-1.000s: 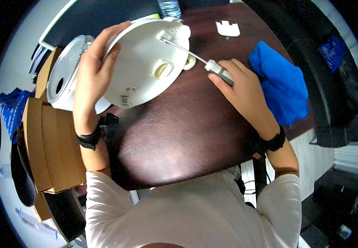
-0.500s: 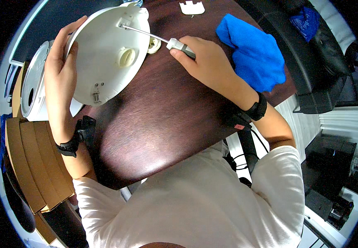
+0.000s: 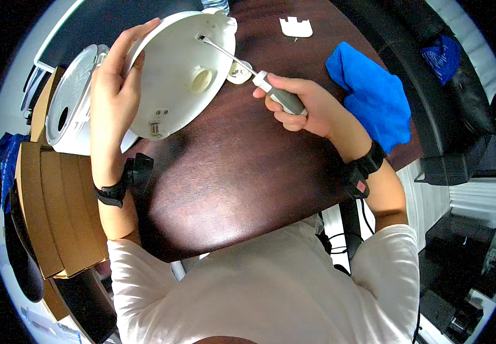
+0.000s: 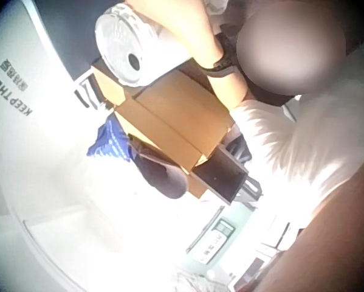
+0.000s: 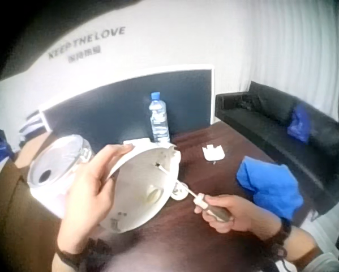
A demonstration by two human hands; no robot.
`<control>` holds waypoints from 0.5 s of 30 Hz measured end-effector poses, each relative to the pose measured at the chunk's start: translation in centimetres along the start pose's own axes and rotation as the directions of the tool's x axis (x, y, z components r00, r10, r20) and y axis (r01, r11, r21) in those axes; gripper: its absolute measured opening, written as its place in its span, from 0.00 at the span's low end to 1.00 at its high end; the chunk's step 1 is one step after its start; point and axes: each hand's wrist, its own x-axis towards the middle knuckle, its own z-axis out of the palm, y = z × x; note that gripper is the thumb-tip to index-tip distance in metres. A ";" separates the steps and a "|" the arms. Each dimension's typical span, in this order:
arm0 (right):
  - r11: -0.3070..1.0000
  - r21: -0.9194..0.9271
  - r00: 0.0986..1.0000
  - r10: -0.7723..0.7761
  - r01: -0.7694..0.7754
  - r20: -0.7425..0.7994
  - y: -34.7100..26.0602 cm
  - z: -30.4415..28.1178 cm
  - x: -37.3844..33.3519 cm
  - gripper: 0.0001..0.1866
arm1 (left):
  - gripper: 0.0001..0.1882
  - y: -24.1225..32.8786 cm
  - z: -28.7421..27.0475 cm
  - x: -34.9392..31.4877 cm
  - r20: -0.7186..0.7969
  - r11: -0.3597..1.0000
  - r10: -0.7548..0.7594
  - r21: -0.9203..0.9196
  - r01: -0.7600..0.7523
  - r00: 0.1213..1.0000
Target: The person cleans a white plastic lid with a blue cloth, then inserts a small cylindrical component into the center. They attach a curved white plastic piece to the lid and use a screwdriver to tighten screws into the lid's interior.
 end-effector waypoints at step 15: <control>0.150 -0.973 0.620 -0.785 0.175 -0.009 1.0 2.2 -0.5 0.15 | 0.20 0.4 0.5 -0.2 -0.021 0.986 -0.125 -0.109 0.122 0.992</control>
